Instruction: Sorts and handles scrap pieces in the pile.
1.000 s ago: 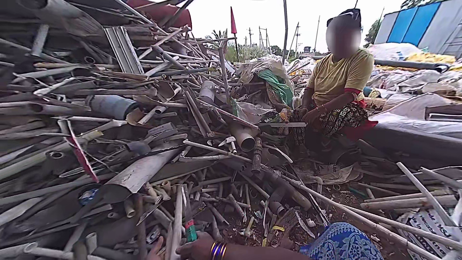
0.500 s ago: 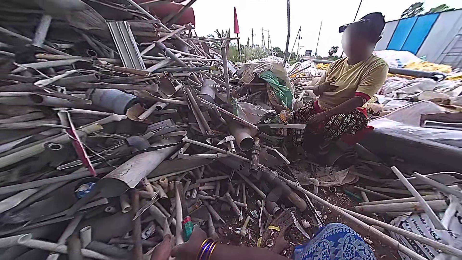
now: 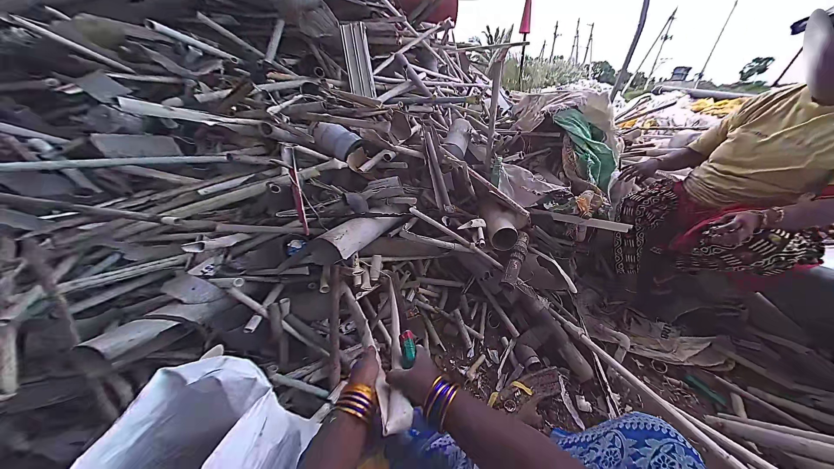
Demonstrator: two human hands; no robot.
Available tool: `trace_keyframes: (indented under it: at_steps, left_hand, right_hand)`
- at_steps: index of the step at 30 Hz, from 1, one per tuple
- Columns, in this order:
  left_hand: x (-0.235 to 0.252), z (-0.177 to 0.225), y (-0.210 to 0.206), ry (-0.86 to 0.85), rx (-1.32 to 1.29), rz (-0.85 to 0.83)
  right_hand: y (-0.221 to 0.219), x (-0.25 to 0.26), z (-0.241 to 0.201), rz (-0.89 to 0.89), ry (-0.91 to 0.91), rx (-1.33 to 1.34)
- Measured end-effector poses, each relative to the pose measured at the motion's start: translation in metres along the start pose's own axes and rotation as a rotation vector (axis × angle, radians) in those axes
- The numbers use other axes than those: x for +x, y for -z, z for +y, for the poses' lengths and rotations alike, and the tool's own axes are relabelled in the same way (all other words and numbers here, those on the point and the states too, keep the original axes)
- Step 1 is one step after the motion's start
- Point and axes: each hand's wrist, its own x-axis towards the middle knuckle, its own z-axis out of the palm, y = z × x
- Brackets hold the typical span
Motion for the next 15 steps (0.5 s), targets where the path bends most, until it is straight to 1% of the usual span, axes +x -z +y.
trace_keyframes:
  at_steps: [1, 3, 4, 5, 6, 7, 10, 13, 15]
  left_hand:
    - [-0.004, -0.008, -0.006, 0.026, -0.038, 0.029]
    - [-0.032, -0.008, -0.002, 0.170, 0.019, -0.062]
    - [-0.052, 0.007, 0.005, 0.254, -0.009, -0.105]
    - [-0.069, 0.027, 0.008, 0.321, -0.069, -0.112]
    - [-0.076, 0.037, 0.007, 0.362, -0.113, -0.124]
    - [-0.072, 0.033, 0.000, 0.378, -0.136, -0.161]
    - [-0.045, 0.004, -0.023, 0.402, -0.180, -0.286]
    - [-0.031, 0.007, -0.030, 0.426, -0.255, -0.352]
    - [-0.024, 0.011, -0.031, 0.431, -0.246, -0.381]
  right_hand:
    - [0.002, -0.012, 0.003, -0.005, -0.001, -0.013]
    - [0.002, -0.034, 0.016, -0.011, -0.027, -0.012]
    - [0.001, -0.042, 0.022, -0.005, -0.036, 0.017]
    - [0.002, -0.045, 0.026, 0.010, -0.035, 0.059]
    - [0.005, -0.046, 0.031, 0.026, -0.033, 0.097]
    - [0.009, -0.045, 0.036, 0.044, -0.037, 0.129]
    - [0.014, -0.030, 0.052, 0.087, -0.056, 0.193]
    - [0.020, -0.018, 0.047, 0.120, -0.061, 0.213]
    - [0.020, -0.011, 0.047, 0.113, -0.043, 0.209]
